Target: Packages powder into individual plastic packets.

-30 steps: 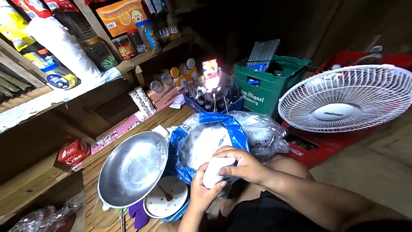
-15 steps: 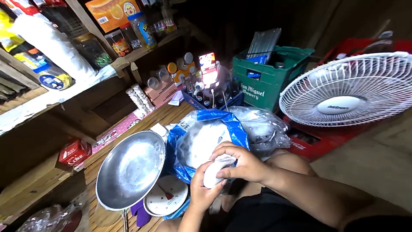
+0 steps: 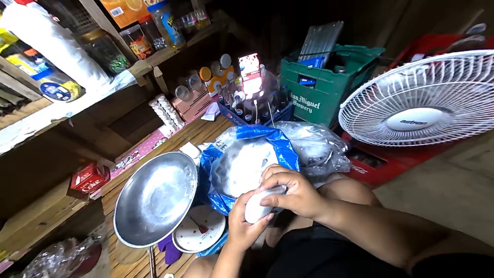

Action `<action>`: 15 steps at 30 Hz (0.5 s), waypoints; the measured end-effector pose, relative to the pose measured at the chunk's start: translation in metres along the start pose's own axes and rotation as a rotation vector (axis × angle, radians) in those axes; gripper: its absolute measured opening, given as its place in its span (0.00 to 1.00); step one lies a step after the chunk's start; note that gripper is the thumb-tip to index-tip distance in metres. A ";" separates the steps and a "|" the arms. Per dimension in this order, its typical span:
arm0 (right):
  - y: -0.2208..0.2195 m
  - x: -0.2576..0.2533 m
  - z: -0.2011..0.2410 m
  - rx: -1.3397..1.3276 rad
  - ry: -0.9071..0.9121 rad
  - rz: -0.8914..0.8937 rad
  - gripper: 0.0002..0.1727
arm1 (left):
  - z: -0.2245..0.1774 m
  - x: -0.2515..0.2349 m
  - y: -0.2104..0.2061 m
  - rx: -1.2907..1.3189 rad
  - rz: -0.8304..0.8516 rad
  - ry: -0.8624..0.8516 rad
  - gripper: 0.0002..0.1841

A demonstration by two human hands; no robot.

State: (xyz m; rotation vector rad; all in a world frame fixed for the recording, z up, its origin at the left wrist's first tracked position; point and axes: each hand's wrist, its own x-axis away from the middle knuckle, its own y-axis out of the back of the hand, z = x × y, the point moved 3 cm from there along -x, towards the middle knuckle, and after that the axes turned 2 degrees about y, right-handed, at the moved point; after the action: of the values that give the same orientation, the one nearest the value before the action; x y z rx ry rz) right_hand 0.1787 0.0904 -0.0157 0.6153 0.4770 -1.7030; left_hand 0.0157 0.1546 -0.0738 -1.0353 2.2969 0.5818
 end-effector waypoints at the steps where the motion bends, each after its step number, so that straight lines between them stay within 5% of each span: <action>1: -0.001 0.000 0.000 -0.024 -0.016 0.006 0.11 | 0.000 0.000 0.000 -0.002 0.002 -0.004 0.28; 6: -0.001 -0.003 0.004 -0.073 -0.116 0.050 0.08 | 0.001 0.001 0.001 -0.049 -0.017 -0.021 0.28; 15: 0.009 -0.010 0.005 -0.166 -0.189 -0.201 0.02 | 0.002 0.003 0.001 0.045 -0.035 0.034 0.27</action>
State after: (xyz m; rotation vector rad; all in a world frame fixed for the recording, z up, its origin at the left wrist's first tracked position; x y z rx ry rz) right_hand 0.1881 0.0936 -0.0055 0.2900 0.5526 -1.8680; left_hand 0.0140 0.1554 -0.0771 -1.0693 2.3054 0.4999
